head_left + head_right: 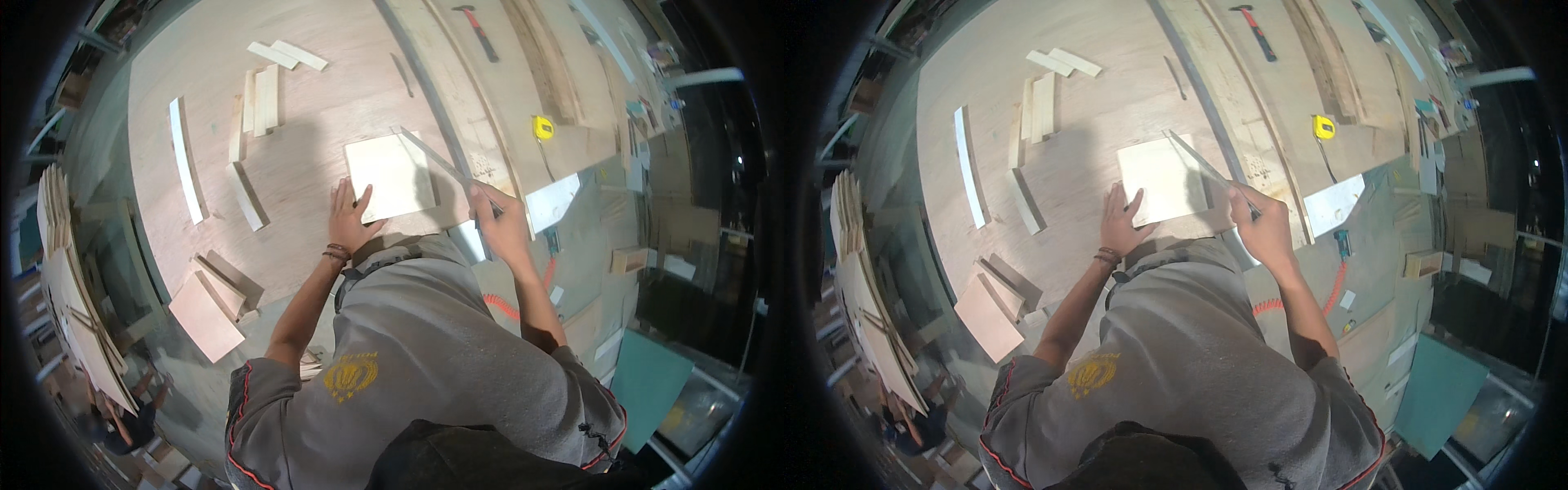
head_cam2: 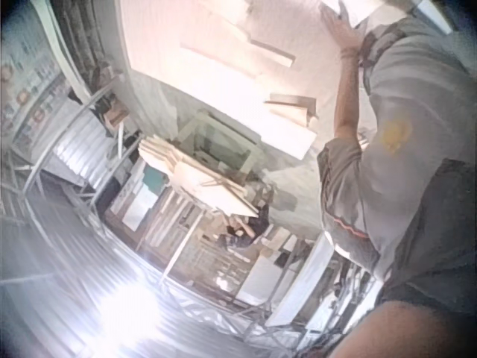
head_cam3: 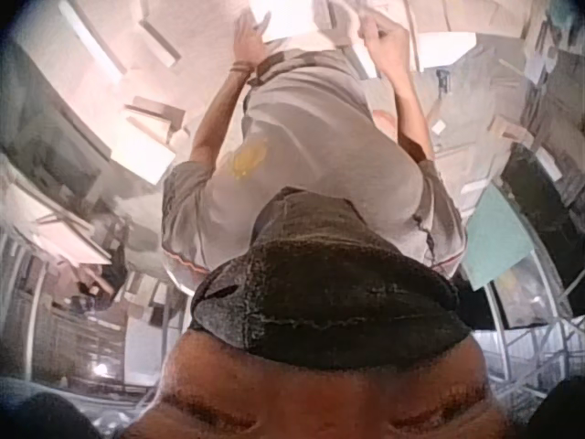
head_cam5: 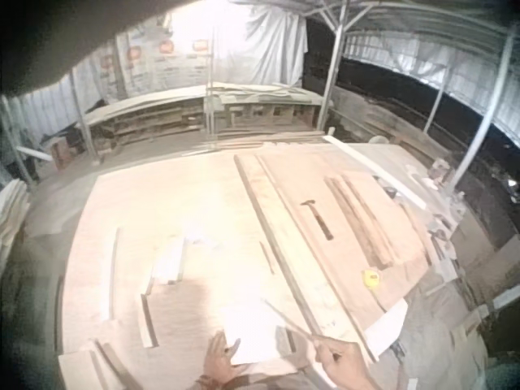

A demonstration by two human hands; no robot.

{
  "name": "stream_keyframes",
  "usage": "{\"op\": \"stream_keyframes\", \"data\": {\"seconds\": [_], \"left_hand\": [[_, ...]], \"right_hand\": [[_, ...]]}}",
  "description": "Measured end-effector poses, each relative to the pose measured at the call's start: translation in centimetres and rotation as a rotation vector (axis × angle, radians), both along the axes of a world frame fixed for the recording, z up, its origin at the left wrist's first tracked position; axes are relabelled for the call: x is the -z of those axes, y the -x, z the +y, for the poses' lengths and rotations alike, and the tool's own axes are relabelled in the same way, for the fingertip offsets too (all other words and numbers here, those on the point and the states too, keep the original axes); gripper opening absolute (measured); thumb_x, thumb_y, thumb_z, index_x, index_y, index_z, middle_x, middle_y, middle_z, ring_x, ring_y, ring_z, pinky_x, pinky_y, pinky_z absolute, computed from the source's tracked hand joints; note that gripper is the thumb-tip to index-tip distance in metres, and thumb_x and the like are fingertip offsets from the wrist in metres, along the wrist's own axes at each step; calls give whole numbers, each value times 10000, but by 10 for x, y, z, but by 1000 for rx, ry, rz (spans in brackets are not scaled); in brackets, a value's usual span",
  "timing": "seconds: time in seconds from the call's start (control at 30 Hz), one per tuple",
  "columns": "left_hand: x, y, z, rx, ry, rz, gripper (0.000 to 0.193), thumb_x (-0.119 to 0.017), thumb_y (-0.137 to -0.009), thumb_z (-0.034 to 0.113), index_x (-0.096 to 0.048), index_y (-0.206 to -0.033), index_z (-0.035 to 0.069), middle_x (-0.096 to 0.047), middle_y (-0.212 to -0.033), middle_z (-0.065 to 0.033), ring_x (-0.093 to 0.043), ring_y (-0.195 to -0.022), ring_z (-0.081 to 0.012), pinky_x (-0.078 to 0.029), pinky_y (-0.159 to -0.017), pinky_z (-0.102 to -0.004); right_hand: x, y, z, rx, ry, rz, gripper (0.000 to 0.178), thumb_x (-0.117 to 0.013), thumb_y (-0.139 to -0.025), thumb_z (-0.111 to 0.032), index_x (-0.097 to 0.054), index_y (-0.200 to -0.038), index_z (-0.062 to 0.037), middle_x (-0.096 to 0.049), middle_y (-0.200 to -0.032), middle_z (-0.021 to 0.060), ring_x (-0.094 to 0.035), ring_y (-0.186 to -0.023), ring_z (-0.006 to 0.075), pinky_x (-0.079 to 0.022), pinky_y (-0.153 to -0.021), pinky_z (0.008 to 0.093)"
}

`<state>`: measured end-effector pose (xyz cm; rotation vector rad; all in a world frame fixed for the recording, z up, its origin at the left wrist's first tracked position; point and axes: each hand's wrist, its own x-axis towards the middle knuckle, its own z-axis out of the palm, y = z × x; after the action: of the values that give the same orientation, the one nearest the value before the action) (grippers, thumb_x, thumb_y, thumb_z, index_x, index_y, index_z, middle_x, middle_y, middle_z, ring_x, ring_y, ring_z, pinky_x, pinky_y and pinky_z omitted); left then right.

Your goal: The person measures a wooden plank with a tape measure, then uses a hand saw to cut the plank into smaller pieces on a workbench. The person repeatedly positions the wood and saws through it, creating several cut pieces.

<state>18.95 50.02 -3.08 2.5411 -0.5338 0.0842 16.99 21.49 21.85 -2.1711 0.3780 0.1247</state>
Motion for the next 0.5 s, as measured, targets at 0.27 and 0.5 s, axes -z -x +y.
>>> {"op": "stream_keyframes", "data": {"seconds": [0.27,0.5], "left_hand": [[4,-2,-71,-37,-45,-71,915,-788,-849,528,-453,-1556,55,-355,-1574,-386,-303,-1504,-520,-238,-1243,-599],[5,-6,-102,-119,-5,-52,923,-763,-883,508,-405,-1570,5,-314,-1554,-452,-244,-1512,-558,-204,-1248,-607]], "right_hand": [[2,63,-32,200,56,12,389,-621,-1052,-336,-758,-1206,-7,-639,-651,70,-610,-631,125,-507,-633,322],[27,86,-36,246,21,42,381,-620,-1049,-345,-766,-1189,-21,-665,-670,95,-626,-624,145,-512,-628,336]]}}
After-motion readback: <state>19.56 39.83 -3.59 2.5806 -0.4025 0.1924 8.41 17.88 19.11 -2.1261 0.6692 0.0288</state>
